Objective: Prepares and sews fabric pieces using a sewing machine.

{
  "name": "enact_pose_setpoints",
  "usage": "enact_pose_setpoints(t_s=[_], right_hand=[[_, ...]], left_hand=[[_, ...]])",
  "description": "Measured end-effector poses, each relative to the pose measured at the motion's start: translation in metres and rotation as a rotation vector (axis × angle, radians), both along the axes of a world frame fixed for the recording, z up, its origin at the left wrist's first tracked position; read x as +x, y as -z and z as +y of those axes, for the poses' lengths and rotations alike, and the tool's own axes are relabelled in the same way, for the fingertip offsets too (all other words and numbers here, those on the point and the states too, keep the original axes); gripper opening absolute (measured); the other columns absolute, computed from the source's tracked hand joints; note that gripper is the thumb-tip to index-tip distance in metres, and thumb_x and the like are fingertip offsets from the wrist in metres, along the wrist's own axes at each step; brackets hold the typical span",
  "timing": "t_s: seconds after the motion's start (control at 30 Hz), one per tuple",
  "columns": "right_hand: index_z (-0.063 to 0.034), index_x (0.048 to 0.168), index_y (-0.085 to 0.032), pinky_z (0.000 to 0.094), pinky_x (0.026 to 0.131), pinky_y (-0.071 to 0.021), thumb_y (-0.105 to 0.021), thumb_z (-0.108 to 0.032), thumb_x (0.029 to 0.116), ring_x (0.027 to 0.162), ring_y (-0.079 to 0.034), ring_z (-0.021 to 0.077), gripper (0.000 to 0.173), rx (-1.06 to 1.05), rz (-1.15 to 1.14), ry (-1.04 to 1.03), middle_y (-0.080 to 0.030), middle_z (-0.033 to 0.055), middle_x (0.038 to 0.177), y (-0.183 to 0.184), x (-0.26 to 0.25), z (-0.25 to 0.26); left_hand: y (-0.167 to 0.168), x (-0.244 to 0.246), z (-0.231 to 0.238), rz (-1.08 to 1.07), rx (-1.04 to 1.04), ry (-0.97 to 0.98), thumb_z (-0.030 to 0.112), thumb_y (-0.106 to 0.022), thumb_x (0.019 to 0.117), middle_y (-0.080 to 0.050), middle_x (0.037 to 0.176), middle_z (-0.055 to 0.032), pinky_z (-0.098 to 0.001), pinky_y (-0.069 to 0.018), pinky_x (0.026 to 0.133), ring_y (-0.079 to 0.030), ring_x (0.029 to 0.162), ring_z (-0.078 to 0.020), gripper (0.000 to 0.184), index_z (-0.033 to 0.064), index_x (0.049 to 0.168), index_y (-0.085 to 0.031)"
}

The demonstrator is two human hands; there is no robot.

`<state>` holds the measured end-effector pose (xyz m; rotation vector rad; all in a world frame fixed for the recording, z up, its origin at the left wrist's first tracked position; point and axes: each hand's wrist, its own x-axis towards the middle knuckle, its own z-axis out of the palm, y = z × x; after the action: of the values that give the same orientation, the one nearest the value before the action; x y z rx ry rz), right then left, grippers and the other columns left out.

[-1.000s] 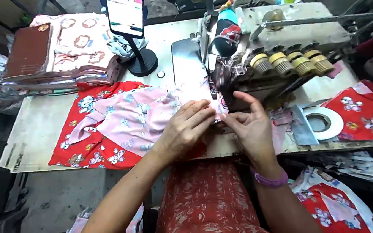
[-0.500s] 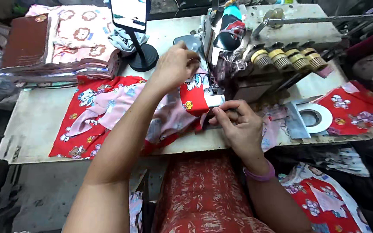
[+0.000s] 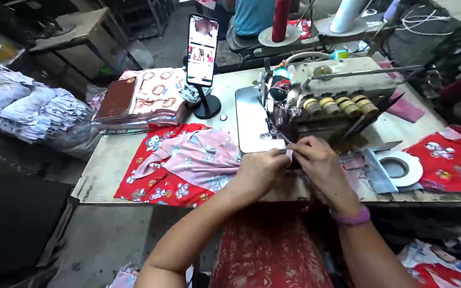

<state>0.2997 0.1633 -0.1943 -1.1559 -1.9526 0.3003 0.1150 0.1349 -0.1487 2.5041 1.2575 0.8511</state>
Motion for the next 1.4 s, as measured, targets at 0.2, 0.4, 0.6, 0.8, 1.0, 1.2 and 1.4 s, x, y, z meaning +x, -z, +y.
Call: enact_pose_setpoints(t_s=[0.2, 0.4, 0.6, 0.8, 1.0, 1.2, 1.4], right_hand=[[-0.0047, 0.102, -0.066, 0.0239, 0.075, -0.0572, -0.078, -0.010, 0.0844, 0.085, -0.067, 0.0034, 0.022, -0.300, 0.368, -0.270, -0.071, 0.0003, 0.095, -0.041, -0.030, -0.026], [-0.0016, 0.107, -0.059, 0.0308, 0.079, -0.0591, -0.071, -0.001, 0.0914, 0.084, -0.070, 0.0105, 0.020, -0.678, 0.536, -0.204, -0.072, 0.0055, 0.092, -0.003, -0.040, -0.030], [0.0053, 0.109, -0.062, 0.0229, 0.077, -0.0572, -0.062, -0.012, 0.0997, 0.080, -0.068, 0.0051, 0.019, -0.230, 0.493, 0.210, -0.070, 0.0057, 0.089, 0.013, -0.024, -0.024], [-0.0100, 0.118, -0.071, 0.0442, 0.093, -0.0432, -0.071, -0.039, 0.0944, 0.107, -0.060, 0.0294, 0.038, 0.323, 0.131, 0.188, -0.065, 0.0147, 0.111, 0.040, -0.098, -0.039], [-0.0033, 0.078, -0.073, 0.0436, 0.072, -0.0462, -0.071, -0.022, 0.0917, 0.064, -0.061, 0.0255, 0.023, 0.215, -0.014, 0.202, -0.062, 0.0090, 0.066, 0.036, -0.109, -0.030], [-0.0053, 0.086, -0.073, 0.0271, 0.080, -0.0553, -0.072, -0.011, 0.0866, 0.090, -0.066, 0.0078, 0.006, -0.274, 0.529, -0.153, -0.071, 0.0022, 0.095, 0.006, -0.085, -0.045], [-0.0137, 0.100, -0.057, 0.0255, 0.075, -0.0589, -0.057, 0.004, 0.0931, 0.077, -0.067, 0.0061, 0.019, -0.465, 1.250, 0.096, -0.068, -0.0048, 0.087, 0.019, -0.017, -0.042]], left_hand=[[-0.091, -0.034, -0.021, -0.381, -0.062, -0.060, 0.008, -0.059, 0.1010, -0.058, 0.063, 0.0033, -0.0129, -0.0404, 0.047, -0.046, 0.049, 0.0042, 0.015, -0.0024, 0.107, -0.068], [-0.037, -0.039, 0.047, -0.406, -0.163, -0.128, 0.004, -0.054, 0.1027, -0.068, 0.117, -0.0176, -0.0345, -0.0604, 0.083, -0.072, 0.096, -0.0187, 0.030, -0.0083, 0.130, -0.050], [0.012, -0.034, 0.064, -0.397, -0.196, -0.115, -0.002, -0.046, 0.1037, -0.070, 0.124, -0.0208, -0.0384, -0.0539, 0.098, -0.070, 0.113, -0.0240, 0.042, -0.0073, 0.145, -0.041], [0.002, -0.034, 0.064, -0.688, -0.453, -0.077, -0.010, -0.046, 0.0986, -0.052, 0.146, -0.0241, -0.0352, -0.0524, 0.103, -0.063, 0.125, -0.0222, 0.050, -0.0065, 0.147, -0.035], [0.001, -0.033, 0.066, -0.820, -0.532, -0.141, -0.013, -0.049, 0.0953, -0.055, 0.141, -0.0203, -0.0306, -0.0538, 0.097, -0.064, 0.118, -0.0160, 0.053, -0.0057, 0.146, -0.034], [-0.004, -0.038, 0.068, -0.743, -0.567, -0.118, -0.013, -0.053, 0.0936, -0.060, 0.134, -0.0207, -0.0297, -0.0545, 0.095, -0.066, 0.113, -0.0157, 0.052, -0.0060, 0.144, -0.040], [-0.003, -0.036, 0.069, -0.572, -0.480, -0.042, -0.011, -0.059, 0.0916, -0.061, 0.135, -0.0236, -0.0343, -0.0535, 0.100, -0.066, 0.119, -0.0221, 0.055, -0.0071, 0.144, -0.043]])
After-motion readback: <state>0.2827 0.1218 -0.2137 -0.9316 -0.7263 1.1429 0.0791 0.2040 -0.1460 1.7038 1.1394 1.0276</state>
